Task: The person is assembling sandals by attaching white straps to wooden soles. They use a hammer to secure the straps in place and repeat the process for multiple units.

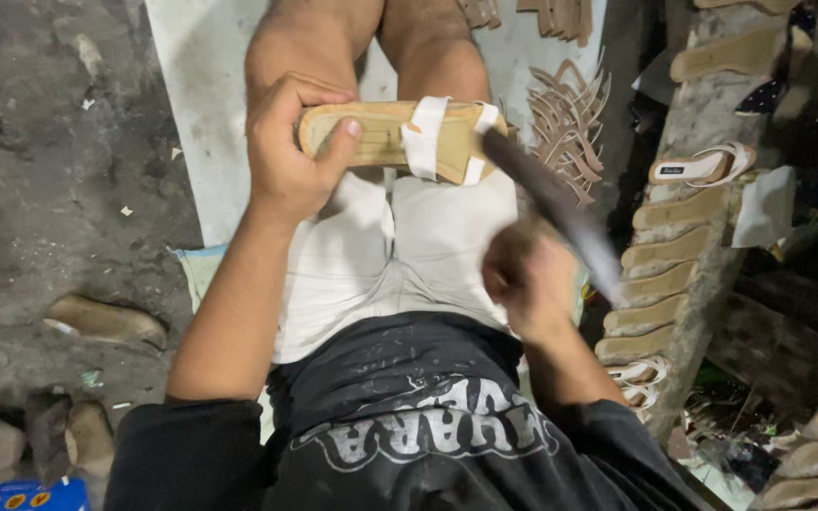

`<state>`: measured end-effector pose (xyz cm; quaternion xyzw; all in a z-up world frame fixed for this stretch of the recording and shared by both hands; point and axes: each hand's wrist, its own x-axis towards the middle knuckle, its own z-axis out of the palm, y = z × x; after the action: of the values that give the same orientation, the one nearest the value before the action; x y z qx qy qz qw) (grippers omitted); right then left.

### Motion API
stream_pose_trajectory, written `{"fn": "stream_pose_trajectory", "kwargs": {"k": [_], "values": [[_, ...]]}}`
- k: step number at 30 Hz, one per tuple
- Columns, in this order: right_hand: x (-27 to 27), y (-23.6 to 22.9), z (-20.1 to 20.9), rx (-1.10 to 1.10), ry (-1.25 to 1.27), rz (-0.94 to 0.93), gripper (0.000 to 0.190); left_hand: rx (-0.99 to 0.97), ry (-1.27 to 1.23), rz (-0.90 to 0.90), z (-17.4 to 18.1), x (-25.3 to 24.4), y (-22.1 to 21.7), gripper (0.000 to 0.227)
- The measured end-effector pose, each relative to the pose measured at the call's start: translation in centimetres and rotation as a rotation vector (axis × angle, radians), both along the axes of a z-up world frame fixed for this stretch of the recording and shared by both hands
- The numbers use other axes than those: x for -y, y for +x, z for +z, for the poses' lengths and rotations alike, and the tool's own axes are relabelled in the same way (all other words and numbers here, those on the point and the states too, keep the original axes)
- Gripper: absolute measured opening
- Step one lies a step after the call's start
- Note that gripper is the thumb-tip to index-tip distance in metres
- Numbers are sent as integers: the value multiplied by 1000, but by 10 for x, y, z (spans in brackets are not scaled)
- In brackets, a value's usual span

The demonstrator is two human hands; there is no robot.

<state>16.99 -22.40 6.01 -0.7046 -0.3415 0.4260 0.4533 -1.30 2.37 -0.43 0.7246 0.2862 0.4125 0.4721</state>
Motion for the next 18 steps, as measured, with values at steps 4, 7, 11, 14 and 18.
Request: {"fn": "stream_pose_trajectory", "kwargs": {"k": [4, 7, 11, 14, 18], "values": [[-19, 6, 18, -66, 577, 415, 19, 28, -10, -26, -6, 3, 2, 18], [-39, -12, -7, 91, -45, 281, 20, 15, -51, -8, -10, 4, 2, 18], [-24, -2, -5, 42, -49, 134, 26, -44, -42, 6, -9, 0, 8, 19], [-10, 2, -1, -7, 462, 263, 28, -48, -52, -23, -15, 5, 5, 20], [-25, 0, -12, 271, 219, 286, 33, -22, -71, -39, -15, 4, 5, 21]]}}
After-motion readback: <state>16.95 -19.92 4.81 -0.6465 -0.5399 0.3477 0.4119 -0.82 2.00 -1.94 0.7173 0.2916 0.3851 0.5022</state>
